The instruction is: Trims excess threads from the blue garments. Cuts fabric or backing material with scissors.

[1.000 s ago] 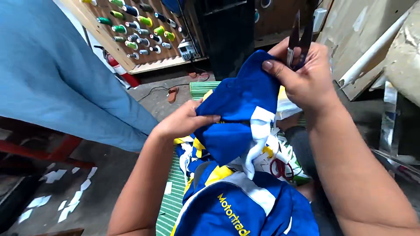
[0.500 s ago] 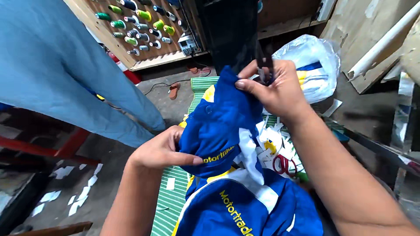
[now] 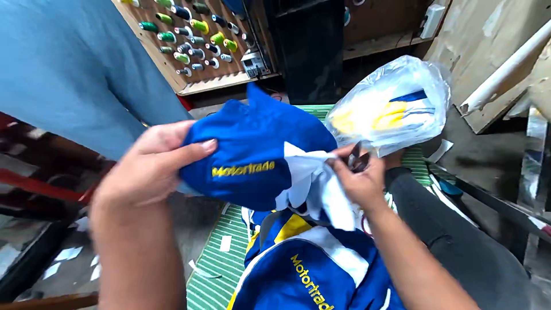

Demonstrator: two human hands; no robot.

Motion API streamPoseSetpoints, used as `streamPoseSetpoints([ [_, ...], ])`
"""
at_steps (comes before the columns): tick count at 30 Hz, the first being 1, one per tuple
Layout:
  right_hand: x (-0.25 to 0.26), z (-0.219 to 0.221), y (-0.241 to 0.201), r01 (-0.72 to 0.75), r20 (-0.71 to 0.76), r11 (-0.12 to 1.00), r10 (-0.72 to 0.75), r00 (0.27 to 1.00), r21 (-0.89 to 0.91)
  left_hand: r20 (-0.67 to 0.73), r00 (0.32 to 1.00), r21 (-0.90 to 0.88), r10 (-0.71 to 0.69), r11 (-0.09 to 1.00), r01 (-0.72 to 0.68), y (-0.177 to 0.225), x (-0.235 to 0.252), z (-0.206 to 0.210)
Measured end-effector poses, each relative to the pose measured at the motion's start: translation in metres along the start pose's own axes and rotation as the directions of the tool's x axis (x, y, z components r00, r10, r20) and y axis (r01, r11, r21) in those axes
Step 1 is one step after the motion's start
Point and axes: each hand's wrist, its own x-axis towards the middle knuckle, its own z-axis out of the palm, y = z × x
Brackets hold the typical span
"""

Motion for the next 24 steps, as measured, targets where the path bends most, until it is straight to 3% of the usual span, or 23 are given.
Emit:
streamPoseSetpoints([
  [2, 0.039, -0.022, -0.023, 0.102, 0.118, 0.995, -0.100, 0.988, -0.008, 0.126, 0.987, 0.053, 0.097, 0.993, -0.105, 0.009, -0.019, -0.022],
  [3, 0.055, -0.024, -0.032, 0.153, 0.156, 0.988, -0.151, 0.976, 0.000, 0.108, 0.986, 0.004, 0.130, 0.991, -0.131, 0.004, -0.025, -0.023],
  [5, 0.081, -0.015, -0.036, 0.213, 0.217, 0.975, -0.221, 0.951, 0.059, -0.160, 0.978, -0.175, 0.137, 0.971, -0.164, -0.039, -0.034, -0.006],
  [7, 0.092, -0.004, -0.025, 0.196, 0.268, 0.980, -0.198, 0.943, 0.034, -0.419, 0.902, -0.353, 0.106, 0.896, -0.269, -0.116, -0.033, 0.018],
  [8, 0.093, -0.002, -0.016, 0.172, 0.294, 0.985, -0.156, 0.943, -0.028, -0.502, 0.865, -0.451, 0.013, 0.850, -0.274, -0.142, -0.032, 0.039],
  [9, 0.090, -0.004, -0.006, 0.136, 0.328, 0.986, -0.098, 0.940, -0.095, -0.499, 0.864, -0.600, -0.062, 0.744, -0.293, -0.159, -0.032, 0.062],
  [10, 0.085, -0.009, 0.003, 0.095, 0.364, 0.983, -0.033, 0.931, -0.155, -0.416, 0.904, -0.769, -0.099, 0.570, -0.291, -0.174, -0.035, 0.080],
  [11, 0.079, -0.015, 0.011, 0.054, 0.388, 0.977, 0.032, 0.921, -0.208, -0.300, 0.947, -0.899, -0.117, 0.368, -0.239, -0.183, -0.037, 0.096],
  [12, 0.073, -0.022, 0.018, 0.021, 0.407, 0.969, 0.084, 0.909, -0.246, -0.195, 0.968, -0.959, -0.157, 0.237, -0.155, -0.190, -0.040, 0.109],
  [13, 0.070, -0.030, 0.024, -0.006, 0.433, 0.965, 0.122, 0.893, -0.261, -0.121, 0.966, -0.977, -0.229, 0.201, -0.074, -0.193, -0.042, 0.120],
  [15, 0.067, -0.045, 0.035, -0.044, 0.452, 0.967, 0.157, 0.878, -0.251, -0.016, 0.944, -0.975, -0.329, 0.214, 0.058, -0.183, -0.034, 0.134],
  [19, 0.059, -0.055, 0.047, -0.104, 0.413, 0.982, 0.160, 0.897, -0.155, 0.081, 0.940, -0.976, -0.330, 0.163, 0.141, -0.175, -0.010, 0.147],
  [21, 0.052, -0.058, 0.043, -0.144, 0.435, 0.988, 0.155, 0.887, -0.059, 0.066, 0.897, -0.953, -0.437, 0.240, 0.187, -0.166, 0.002, 0.155],
  [24, 0.048, -0.073, 0.038, -0.145, 0.479, 0.979, 0.059, 0.876, 0.145, -0.023, 0.782, -0.830, -0.623, 0.448, 0.332, -0.151, 0.016, 0.156],
])
